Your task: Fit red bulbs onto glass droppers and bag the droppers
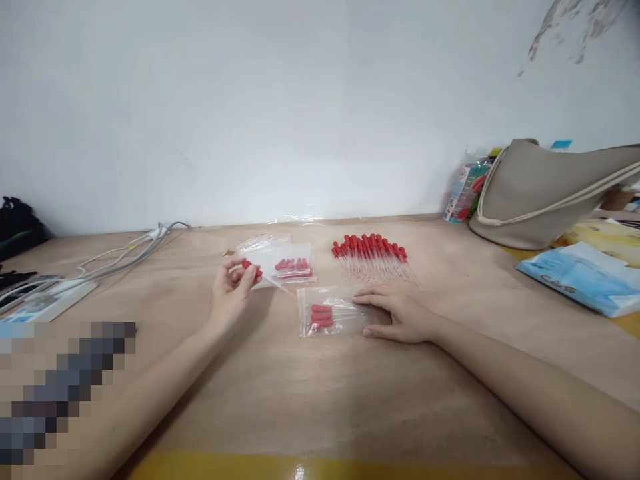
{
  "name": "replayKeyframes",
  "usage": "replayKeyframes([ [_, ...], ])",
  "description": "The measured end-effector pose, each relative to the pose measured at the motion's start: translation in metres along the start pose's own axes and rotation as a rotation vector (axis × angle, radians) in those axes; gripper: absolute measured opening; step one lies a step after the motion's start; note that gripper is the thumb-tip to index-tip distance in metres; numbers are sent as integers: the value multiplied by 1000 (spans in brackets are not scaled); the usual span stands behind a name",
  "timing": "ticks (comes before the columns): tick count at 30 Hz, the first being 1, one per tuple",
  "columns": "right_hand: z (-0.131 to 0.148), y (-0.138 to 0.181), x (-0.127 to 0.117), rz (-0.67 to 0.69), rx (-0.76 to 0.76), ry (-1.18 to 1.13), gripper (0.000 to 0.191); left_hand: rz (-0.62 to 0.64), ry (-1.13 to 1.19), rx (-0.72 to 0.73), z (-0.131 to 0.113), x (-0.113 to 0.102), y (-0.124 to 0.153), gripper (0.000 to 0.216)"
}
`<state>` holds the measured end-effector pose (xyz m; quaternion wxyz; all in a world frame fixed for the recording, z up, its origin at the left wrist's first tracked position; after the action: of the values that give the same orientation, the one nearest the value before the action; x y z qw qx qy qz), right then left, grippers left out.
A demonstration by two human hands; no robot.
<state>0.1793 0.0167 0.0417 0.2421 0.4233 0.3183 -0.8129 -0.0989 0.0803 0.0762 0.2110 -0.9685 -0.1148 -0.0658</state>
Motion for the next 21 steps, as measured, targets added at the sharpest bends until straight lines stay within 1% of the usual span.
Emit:
replayKeyframes([
  [2,0,0,0,7,3,-4,56,-25,-30,-69,9,-15,12,41],
  [3,0,0,1,11,3,-5,56,-36,-37,-104,14,-17,17,42],
  [5,0,0,1,13,3,-6,56,-48,-32,-149,23,-15,24,44],
  [8,0,0,0,9,-4,-4,56,-40,-13,-162,29,-1,29,45],
  [13,0,0,0,3,-13,-11,56,32,-26,-179,34,25,36,42],
  [17,-1,0,0,1,0,-13,56,164,-161,-201,38,45,45,33],
  [21,-3,1,1,0,16,-4,56,279,-251,-155,36,59,52,29],
])
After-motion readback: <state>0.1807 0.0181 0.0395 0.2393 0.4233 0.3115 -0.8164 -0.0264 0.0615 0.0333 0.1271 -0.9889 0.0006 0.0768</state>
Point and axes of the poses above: each hand's wrist, its own y-axis away from the middle knuckle, its own x-axis out of the palm, z = x × y, the point moved 10 cm from there along -y, towards the middle knuckle, and after that the axes turned 1 degree about z, right-handed, at the moved point
